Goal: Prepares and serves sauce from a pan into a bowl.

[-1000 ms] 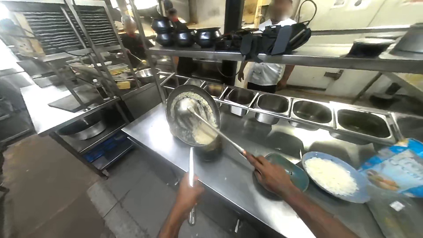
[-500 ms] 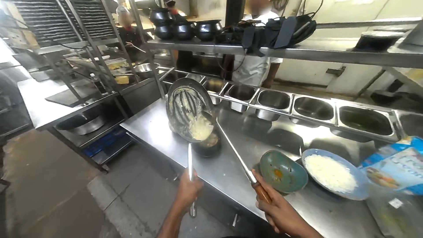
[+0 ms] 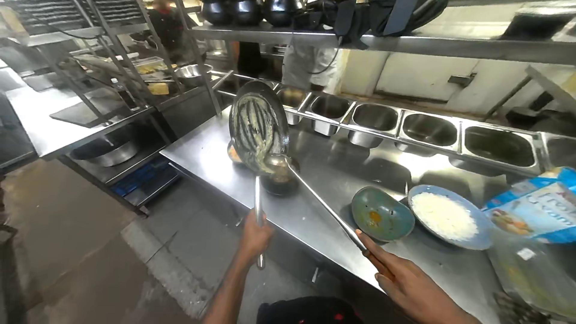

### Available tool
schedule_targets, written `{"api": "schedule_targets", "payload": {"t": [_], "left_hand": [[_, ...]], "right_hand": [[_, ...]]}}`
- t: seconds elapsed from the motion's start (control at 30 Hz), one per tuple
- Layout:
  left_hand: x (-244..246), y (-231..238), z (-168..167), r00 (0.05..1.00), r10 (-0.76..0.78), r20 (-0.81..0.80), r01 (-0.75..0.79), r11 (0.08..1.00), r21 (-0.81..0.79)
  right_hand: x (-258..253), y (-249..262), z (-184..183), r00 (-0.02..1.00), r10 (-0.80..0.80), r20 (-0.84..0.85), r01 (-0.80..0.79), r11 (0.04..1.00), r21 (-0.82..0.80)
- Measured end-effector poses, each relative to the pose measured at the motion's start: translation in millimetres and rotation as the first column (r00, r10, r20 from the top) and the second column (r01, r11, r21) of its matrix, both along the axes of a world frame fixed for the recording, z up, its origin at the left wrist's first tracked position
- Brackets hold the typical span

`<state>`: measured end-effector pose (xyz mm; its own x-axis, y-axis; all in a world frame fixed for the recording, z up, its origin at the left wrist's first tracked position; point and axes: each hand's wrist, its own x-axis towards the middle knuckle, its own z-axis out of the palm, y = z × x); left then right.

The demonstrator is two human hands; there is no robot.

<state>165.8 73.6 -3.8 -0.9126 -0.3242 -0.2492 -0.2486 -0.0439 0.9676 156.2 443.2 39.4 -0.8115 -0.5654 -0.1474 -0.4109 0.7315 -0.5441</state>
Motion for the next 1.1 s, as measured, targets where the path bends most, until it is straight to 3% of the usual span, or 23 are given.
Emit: {"api": "schedule_targets", "payload": {"t": [0.1, 0.2, 0.33, 0.43, 0.5, 0.57, 0.63, 0.77, 0.87, 0.97, 1.03, 1.1], "left_hand": [[-1.0, -0.3, 0.4, 1.000, -0.003, 0.007, 0.003, 0.999, -0.038], [-1.8, -0.6, 0.1, 1.000, -0.015, 0.006, 0.015, 0.997, -0.070], [-4.4, 0.6, -2.8, 1.000, -0.013, -0.010, 0.013, 0.996, -0.087], [-5.1, 2.5, -0.8, 1.000, -0.008, -0.027, 0.006, 0.998, -0.065], [-4.4, 3.4, 3.1, 0.999, -0.008, -0.040, 0.006, 0.999, -0.051], [-3.9, 6.7, 6.1, 0.998, -0.004, -0.056, 0.002, 1.000, -0.028], [-2.2, 10.5, 8.1, 0.998, 0.003, -0.064, -0.002, 1.000, 0.010], [2.8, 13.3, 12.2, 0.997, -0.006, -0.073, 0.009, 0.999, 0.053], [4.0, 13.7, 15.3, 0.997, -0.017, -0.082, 0.023, 0.997, 0.075], [1.5, 13.2, 18.7, 0.997, -0.007, -0.078, 0.013, 0.996, 0.084], [-0.5, 12.1, 19.9, 0.998, 0.003, -0.067, 0.002, 0.997, 0.072], [-0.7, 9.4, 21.6, 0.998, 0.012, -0.066, -0.008, 0.998, 0.065]], "right_hand": [[2.8, 6.8, 0.3, 0.983, 0.017, -0.183, 0.013, 0.987, 0.162], [3.5, 15.1, 1.1, 0.930, 0.036, -0.367, 0.048, 0.975, 0.217], [3.6, 25.2, 21.2, 0.927, 0.034, -0.374, 0.080, 0.955, 0.284], [-3.8, 36.4, 28.1, 0.975, -0.033, -0.221, 0.060, 0.992, 0.115], [-10.8, 30.8, 22.0, 0.993, -0.108, 0.048, 0.112, 0.988, -0.110], [-15.3, 5.8, 20.4, 0.922, -0.134, 0.363, 0.266, 0.901, -0.343], [-23.0, -26.5, 19.0, 0.838, -0.105, 0.536, 0.393, 0.798, -0.458], [-36.7, -71.2, -1.8, 0.821, -0.081, 0.565, 0.433, 0.734, -0.524], [-25.2, -75.5, -13.5, 0.801, 0.003, 0.599, 0.428, 0.697, -0.576], [-6.8, -57.2, -23.4, 0.851, 0.024, 0.525, 0.316, 0.775, -0.547], [-1.6, -35.4, -27.6, 0.956, 0.006, 0.294, 0.121, 0.903, -0.413], [0.3, -14.7, -27.3, 0.999, 0.017, 0.037, -0.008, 0.974, -0.226]]}}
